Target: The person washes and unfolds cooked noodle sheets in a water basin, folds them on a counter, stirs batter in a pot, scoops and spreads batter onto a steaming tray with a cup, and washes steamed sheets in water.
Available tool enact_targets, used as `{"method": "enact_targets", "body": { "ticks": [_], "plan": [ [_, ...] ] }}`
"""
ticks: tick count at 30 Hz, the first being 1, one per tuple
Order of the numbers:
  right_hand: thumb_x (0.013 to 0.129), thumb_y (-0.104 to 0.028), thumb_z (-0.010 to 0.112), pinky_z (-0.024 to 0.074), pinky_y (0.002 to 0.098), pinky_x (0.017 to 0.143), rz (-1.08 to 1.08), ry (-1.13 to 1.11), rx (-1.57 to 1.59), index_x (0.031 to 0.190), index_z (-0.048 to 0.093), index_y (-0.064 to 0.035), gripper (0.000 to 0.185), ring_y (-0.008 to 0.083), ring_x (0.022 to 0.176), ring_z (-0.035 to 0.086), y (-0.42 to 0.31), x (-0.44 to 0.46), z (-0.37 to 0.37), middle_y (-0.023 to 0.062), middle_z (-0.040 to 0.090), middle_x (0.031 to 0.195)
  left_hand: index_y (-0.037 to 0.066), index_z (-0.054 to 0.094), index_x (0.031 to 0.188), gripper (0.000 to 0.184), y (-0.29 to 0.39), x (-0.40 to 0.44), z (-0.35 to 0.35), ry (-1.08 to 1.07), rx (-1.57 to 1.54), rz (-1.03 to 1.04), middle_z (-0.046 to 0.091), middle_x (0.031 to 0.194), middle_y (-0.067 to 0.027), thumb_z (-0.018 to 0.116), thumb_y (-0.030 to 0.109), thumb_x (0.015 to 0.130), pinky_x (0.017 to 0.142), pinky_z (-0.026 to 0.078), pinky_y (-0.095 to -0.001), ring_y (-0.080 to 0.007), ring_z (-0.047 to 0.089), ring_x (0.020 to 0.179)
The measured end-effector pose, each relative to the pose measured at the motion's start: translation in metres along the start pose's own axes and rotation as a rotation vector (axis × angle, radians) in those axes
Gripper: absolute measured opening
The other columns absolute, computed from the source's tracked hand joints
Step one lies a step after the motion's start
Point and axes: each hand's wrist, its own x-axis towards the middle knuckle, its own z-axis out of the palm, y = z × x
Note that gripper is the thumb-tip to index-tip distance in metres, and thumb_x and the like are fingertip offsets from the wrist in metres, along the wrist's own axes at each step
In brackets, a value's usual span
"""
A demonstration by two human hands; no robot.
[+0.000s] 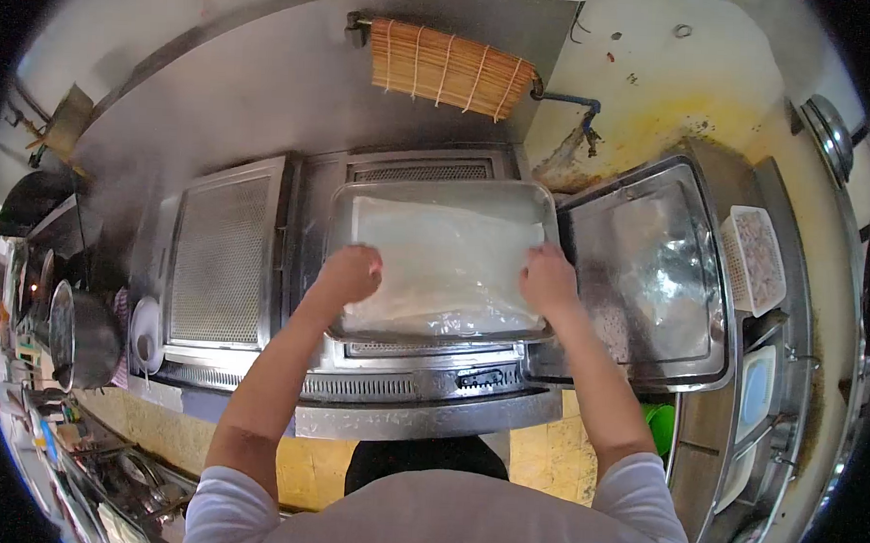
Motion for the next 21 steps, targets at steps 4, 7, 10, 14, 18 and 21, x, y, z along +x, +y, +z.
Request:
{"method": "enact_targets", "body": {
  "ticks": [4, 7, 10, 14, 18, 21],
  "plan": [
    [0.085, -0.013, 0.06, 0.0535, 0.049, 0.091, -0.118, 0.087, 0.057, 0.1, 0.069, 0.0003, 0.023, 0.0403, 0.108, 0.064, 0.017, 0.086, 0.051, 0.0237, 0.064, 0.115, 0.005, 0.071, 0.101, 0.02, -0.01, 0.085, 0.018, 0.387, -0.054, 0.233, 0.068, 0.114, -0.0179, 0.061, 0.016, 0.088, 0.098, 0.051, -0.0472, -0.0386, 0.063, 0.109],
    [0.087, -0.016, 0.057, 0.0539, 0.0504, 0.09, -0.084, -0.162, 0.045, 0.1, 0.07, -0.0012, 0.023, 0.0425, 0.104, 0.065, 0.017, 0.122, 0.074, 0.0251, 0.068, 0.11, 0.005, 0.071, 0.103, 0.02, -0.012, 0.136, 0.041, 0.24, 0.061, 0.126, 0.067, 0.118, -0.0178, 0.06, 0.016, 0.09, 0.1, 0.048, -0.0507, -0.0379, 0.064, 0.11],
    [0.087, -0.015, 0.06, 0.0521, 0.0524, 0.095, -0.073, -0.305, -0.002, 0.098, 0.073, 0.0014, 0.024, 0.0443, 0.096, 0.07, 0.012, 0.125, 0.081, 0.0254, 0.072, 0.101, 0.008, 0.071, 0.102, 0.019, -0.013, 0.147, 0.048, 0.033, 0.285, 0.075, 0.069, 0.118, -0.0157, 0.059, 0.018, 0.092, 0.1, 0.046, -0.0538, -0.0357, 0.064, 0.11],
    [0.084, -0.016, 0.058, 0.0538, 0.0519, 0.088, -0.106, -0.411, -0.09, 0.095, 0.073, -0.0059, 0.021, 0.0398, 0.098, 0.069, 0.017, 0.11, 0.073, 0.022, 0.071, 0.101, 0.012, 0.073, 0.1, 0.016, -0.032, 0.14, 0.051, 0.056, 0.277, 0.06, 0.071, 0.114, -0.0122, 0.065, 0.022, 0.091, 0.101, 0.044, -0.0515, -0.0314, 0.065, 0.11],
    [0.085, -0.016, 0.061, 0.0528, 0.0509, 0.089, -0.116, -0.267, -0.258, 0.091, 0.074, -0.008, 0.016, 0.0381, 0.095, 0.07, 0.024, 0.085, 0.032, 0.0193, 0.071, 0.098, 0.014, 0.074, 0.099, 0.018, -0.045, 0.114, 0.019, 0.205, 0.252, 0.082, 0.073, 0.106, -0.0109, 0.072, 0.027, 0.086, 0.102, 0.043, -0.0498, -0.0304, 0.067, 0.105],
    [0.086, -0.017, 0.063, 0.0523, 0.0505, 0.089, -0.074, -0.212, -0.272, 0.089, 0.073, -0.0066, 0.015, 0.039, 0.093, 0.069, 0.048, 0.074, 0.016, 0.0187, 0.071, 0.096, 0.015, 0.075, 0.098, 0.017, -0.057, 0.091, 0.0, 0.297, 0.227, 0.06, 0.073, 0.102, -0.0116, 0.072, 0.026, 0.085, 0.103, 0.042, -0.0499, -0.031, 0.068, 0.102]
  ]
}}
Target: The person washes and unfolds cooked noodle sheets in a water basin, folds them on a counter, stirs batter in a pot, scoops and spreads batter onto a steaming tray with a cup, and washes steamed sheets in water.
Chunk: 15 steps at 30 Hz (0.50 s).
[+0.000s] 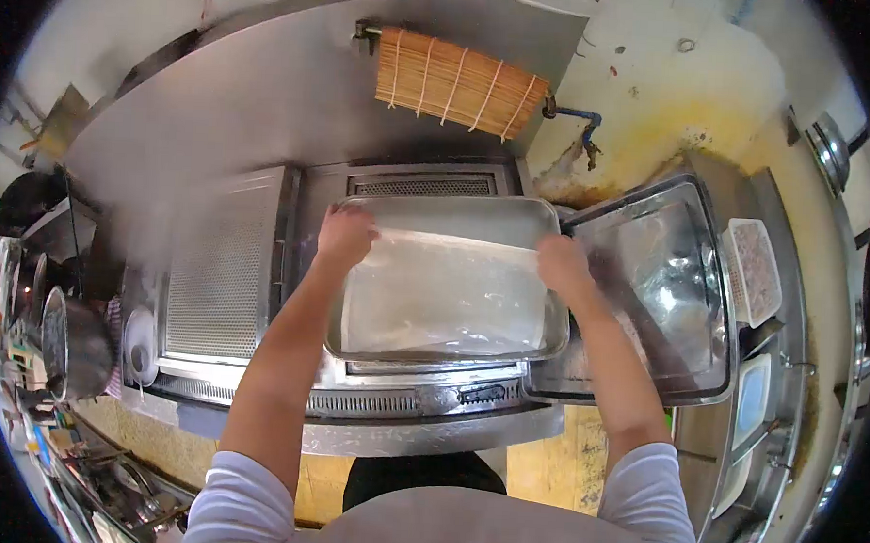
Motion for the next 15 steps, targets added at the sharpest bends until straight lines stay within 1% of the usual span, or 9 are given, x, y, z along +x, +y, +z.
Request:
{"method": "enact_targets", "body": {
  "ticks": [1, 4, 7, 10, 13, 15],
  "plan": [
    [0.086, -0.017, 0.063, 0.0526, 0.0497, 0.088, -0.008, 0.03, 0.028, 0.09, 0.073, -0.0054, 0.016, 0.0384, 0.092, 0.069, 0.006, -0.006, -0.005, 0.0185, 0.071, 0.095, 0.016, 0.075, 0.098, 0.016, -0.004, -0.007, -0.009, 0.011, -0.01, -0.032, 0.073, 0.101, -0.0119, 0.072, 0.026, 0.085, 0.103, 0.041, -0.05, -0.0311, 0.068, 0.101],
    [0.087, -0.017, 0.065, 0.054, 0.0461, 0.084, -0.07, 0.147, 0.138, 0.094, 0.073, -0.0017, 0.018, 0.0341, 0.09, 0.071, 0.02, -0.026, -0.032, 0.0178, 0.072, 0.091, 0.014, 0.077, 0.097, 0.015, -0.015, -0.023, -0.022, 0.028, -0.226, -0.232, 0.074, 0.1, -0.0133, 0.072, 0.021, 0.084, 0.098, 0.047, -0.0477, -0.0317, 0.07, 0.096],
    [0.09, -0.017, 0.061, 0.0545, 0.0432, 0.084, 0.05, 0.131, 0.638, 0.096, 0.075, -0.001, 0.022, 0.0364, 0.091, 0.071, 0.027, -0.035, -0.039, 0.02, 0.074, 0.095, 0.009, 0.078, 0.096, 0.016, -0.01, -0.044, -0.037, 0.083, -0.603, -0.292, 0.075, 0.096, -0.0141, 0.073, 0.015, 0.082, 0.088, 0.054, -0.0428, -0.0315, 0.072, 0.092],
    [0.088, -0.015, 0.062, 0.0546, 0.0432, 0.084, 0.129, -0.001, 0.776, 0.097, 0.075, -0.0016, 0.021, 0.0353, 0.094, 0.071, 0.028, -0.04, -0.046, 0.0217, 0.074, 0.099, 0.007, 0.078, 0.097, 0.018, -0.005, -0.051, -0.033, 0.101, -0.621, -0.226, 0.076, 0.094, -0.0148, 0.076, 0.009, 0.079, 0.079, 0.057, -0.0385, -0.031, 0.073, 0.09],
    [0.088, -0.013, 0.061, 0.0544, 0.0442, 0.086, 0.214, -0.034, 0.924, 0.097, 0.075, -0.0016, 0.021, 0.0368, 0.096, 0.07, 0.026, -0.048, -0.038, 0.0218, 0.073, 0.1, 0.007, 0.078, 0.097, 0.019, 0.006, -0.06, -0.029, 0.055, -0.757, -0.225, 0.076, 0.094, -0.0143, 0.078, 0.007, 0.078, 0.08, 0.057, -0.0371, -0.0286, 0.074, 0.09],
    [0.086, -0.013, 0.062, 0.0543, 0.045, 0.087, 0.217, 0.01, 0.655, 0.098, 0.075, -0.0011, 0.021, 0.0376, 0.096, 0.07, 0.02, -0.056, -0.035, 0.0213, 0.073, 0.102, 0.007, 0.077, 0.099, 0.02, 0.01, -0.066, -0.02, 0.097, -0.748, -0.239, 0.076, 0.093, -0.0136, 0.079, 0.008, 0.079, 0.079, 0.056, -0.0362, -0.0266, 0.073, 0.088]
  ]
}}
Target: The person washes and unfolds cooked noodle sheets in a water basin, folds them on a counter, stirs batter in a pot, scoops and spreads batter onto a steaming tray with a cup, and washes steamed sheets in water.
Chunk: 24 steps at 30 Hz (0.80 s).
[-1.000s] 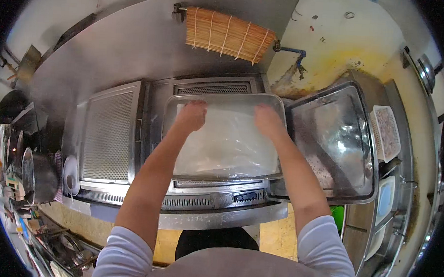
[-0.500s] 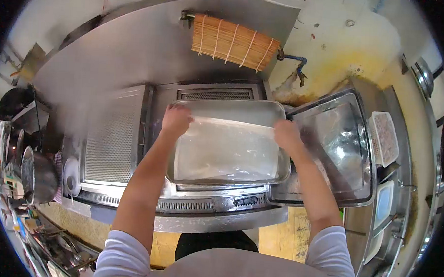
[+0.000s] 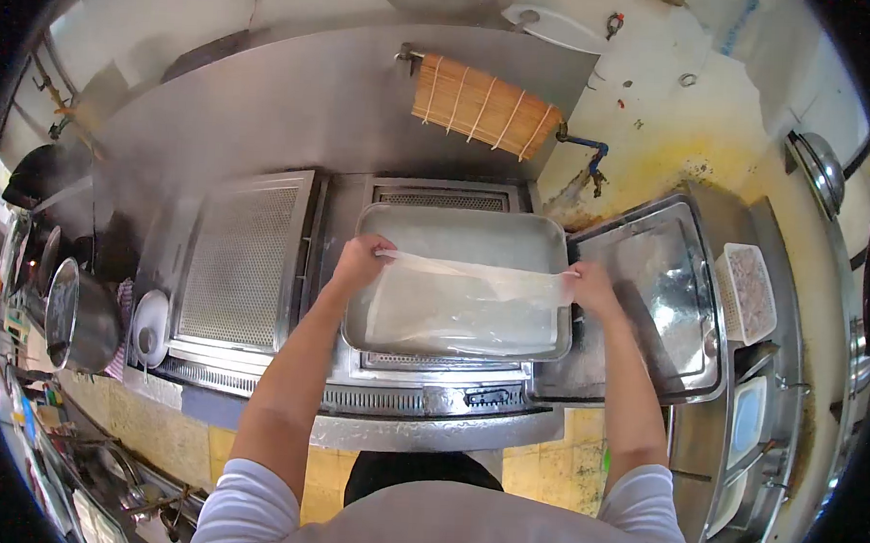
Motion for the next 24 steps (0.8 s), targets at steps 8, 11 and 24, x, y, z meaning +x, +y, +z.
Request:
{"method": "enact_targets", "body": {
  "ticks": [8, 11, 24],
  "plan": [
    [0.085, -0.009, 0.067, 0.0554, 0.0373, 0.076, -0.435, 0.131, 0.321, 0.104, 0.074, 0.0, 0.022, 0.0286, 0.087, 0.072, -0.127, -0.017, 0.101, 0.0192, 0.072, 0.094, 0.006, 0.077, 0.103, 0.021, -0.023, -0.027, 0.034, 0.005, -0.221, 0.018, 0.077, 0.091, -0.0109, 0.078, 0.005, 0.083, 0.074, 0.056, -0.0311, -0.0179, 0.071, 0.081],
    [0.086, -0.012, 0.067, 0.0552, 0.0395, 0.075, -0.463, 0.074, 0.404, 0.103, 0.073, 0.0007, 0.022, 0.0326, 0.086, 0.071, -0.182, -0.011, 0.144, 0.0222, 0.072, 0.095, 0.004, 0.076, 0.103, 0.02, -0.004, -0.036, 0.03, 0.011, -0.212, 0.083, 0.077, 0.092, -0.0107, 0.077, 0.004, 0.083, 0.073, 0.056, -0.0301, -0.017, 0.07, 0.079],
    [0.087, -0.013, 0.061, 0.052, 0.0495, 0.079, -0.478, 0.004, 0.357, 0.089, 0.07, -0.0011, 0.015, 0.0418, 0.089, 0.066, -0.209, 0.006, 0.162, 0.0219, 0.069, 0.088, 0.002, 0.073, 0.108, 0.018, 0.033, -0.034, -0.002, -0.136, -0.091, -0.077, 0.074, 0.09, -0.0096, 0.073, 0.01, 0.092, 0.074, 0.053, -0.0306, -0.0127, 0.065, 0.082]
  ]
}}
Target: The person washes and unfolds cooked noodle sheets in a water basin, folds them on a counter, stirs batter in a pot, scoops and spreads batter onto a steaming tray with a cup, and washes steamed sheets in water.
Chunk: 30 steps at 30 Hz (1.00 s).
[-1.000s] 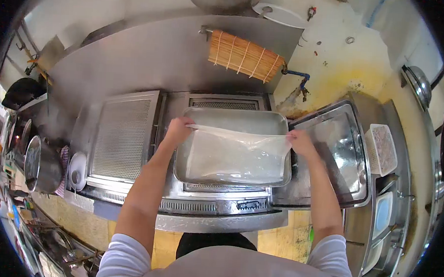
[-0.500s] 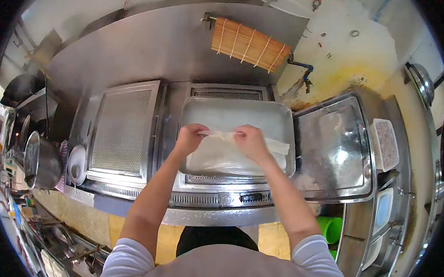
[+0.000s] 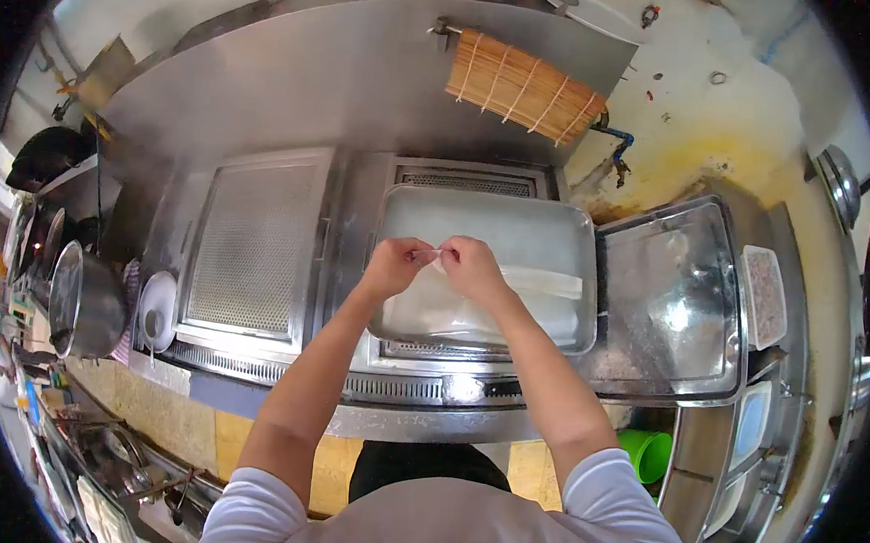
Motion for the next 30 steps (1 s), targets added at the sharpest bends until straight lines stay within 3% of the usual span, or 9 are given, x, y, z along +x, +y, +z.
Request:
{"method": "enact_targets", "body": {
  "ticks": [4, 7, 10, 11, 16, 17, 20, 25, 30],
  "plan": [
    [0.087, -0.013, 0.061, 0.051, 0.0502, 0.085, -0.144, -0.041, -0.154, 0.091, 0.069, -0.0002, 0.016, 0.0431, 0.095, 0.063, 0.014, -0.001, -0.005, 0.0225, 0.067, 0.094, 0.003, 0.072, 0.104, 0.013, -0.008, 0.012, 0.009, 0.125, -0.154, 0.193, 0.073, 0.082, -0.0126, 0.068, 0.007, 0.092, 0.071, 0.054, -0.0319, -0.0152, 0.068, 0.075],
    [0.085, -0.012, 0.061, 0.0515, 0.0499, 0.087, 0.028, -0.16, -0.326, 0.092, 0.068, -0.0014, 0.015, 0.0426, 0.096, 0.063, 0.033, -0.016, -0.021, 0.0235, 0.067, 0.099, 0.002, 0.069, 0.099, 0.008, -0.002, 0.015, -0.001, 0.157, -0.28, 0.254, 0.073, 0.082, -0.0132, 0.064, 0.003, 0.093, 0.071, 0.055, -0.0331, -0.0173, 0.069, 0.075],
    [0.082, -0.011, 0.061, 0.052, 0.0497, 0.089, -0.012, -0.161, -0.483, 0.094, 0.069, -0.0029, 0.016, 0.0412, 0.097, 0.064, 0.066, -0.038, -0.058, 0.0231, 0.066, 0.103, 0.003, 0.069, 0.099, 0.012, 0.02, 0.001, -0.02, 0.2, -0.038, 0.079, 0.073, 0.083, -0.0145, 0.063, -0.001, 0.088, 0.072, 0.055, -0.0333, -0.0206, 0.072, 0.079],
    [0.081, -0.011, 0.061, 0.0521, 0.0495, 0.089, -0.01, -0.095, -0.53, 0.092, 0.069, -0.0034, 0.016, 0.0408, 0.097, 0.064, 0.082, -0.047, -0.069, 0.0224, 0.067, 0.102, 0.003, 0.069, 0.099, 0.016, -0.001, 0.005, -0.016, 0.204, 0.026, 0.097, 0.074, 0.087, -0.017, 0.062, -0.001, 0.086, 0.075, 0.056, -0.0369, -0.0292, 0.073, 0.082],
    [0.081, -0.011, 0.06, 0.0525, 0.0484, 0.091, 0.042, 0.139, -0.709, 0.087, 0.071, -0.004, 0.015, 0.039, 0.095, 0.066, 0.129, -0.079, -0.114, 0.0191, 0.07, 0.097, 0.004, 0.07, 0.09, 0.013, -0.041, -0.008, 0.012, 0.0, 0.34, 0.175, 0.072, 0.09, -0.0151, 0.061, 0.002, 0.08, 0.076, 0.055, -0.0445, -0.0389, 0.068, 0.084],
    [0.081, -0.012, 0.061, 0.0523, 0.0478, 0.092, 0.071, 0.09, -0.75, 0.087, 0.072, -0.0041, 0.015, 0.038, 0.095, 0.066, 0.134, -0.08, -0.12, 0.0185, 0.07, 0.096, 0.004, 0.07, 0.087, 0.012, -0.046, -0.01, 0.017, -0.051, 0.401, 0.204, 0.071, 0.09, -0.0146, 0.061, 0.003, 0.079, 0.076, 0.055, -0.0461, -0.0398, 0.067, 0.084],
    [0.08, -0.013, 0.062, 0.0524, 0.0457, 0.093, 0.128, -0.021, -0.868, 0.089, 0.074, -0.0044, 0.017, 0.0352, 0.097, 0.067, 0.15, -0.085, -0.13, 0.0168, 0.071, 0.094, 0.006, 0.069, 0.081, 0.01, -0.061, -0.008, 0.035, 0.019, 0.534, 0.293, 0.069, 0.089, -0.0134, 0.061, 0.004, 0.076, 0.075, 0.055, -0.0466, -0.0384, 0.066, 0.086],
    [0.079, -0.016, 0.064, 0.0539, 0.0428, 0.089, 0.14, -0.02, -0.994, 0.09, 0.074, -0.0093, 0.017, 0.034, 0.101, 0.066, 0.161, -0.092, -0.128, 0.016, 0.07, 0.097, 0.008, 0.069, 0.083, 0.01, -0.064, -0.007, 0.035, 0.047, 0.475, 0.163, 0.069, 0.089, -0.0142, 0.061, 0.005, 0.078, 0.079, 0.055, -0.0476, -0.0381, 0.066, 0.091],
    [0.081, -0.017, 0.063, 0.056, 0.0444, 0.083, 0.217, -0.019, -0.993, 0.081, 0.075, -0.0084, 0.014, 0.0349, 0.09, 0.069, 0.155, -0.096, -0.138, 0.0159, 0.069, 0.091, 0.008, 0.069, 0.09, 0.011, -0.067, -0.011, 0.029, 0.13, 0.46, 0.164, 0.071, 0.088, -0.0166, 0.062, 0.006, 0.082, 0.077, 0.055, -0.05, -0.0403, 0.068, 0.086]
  ]
}}
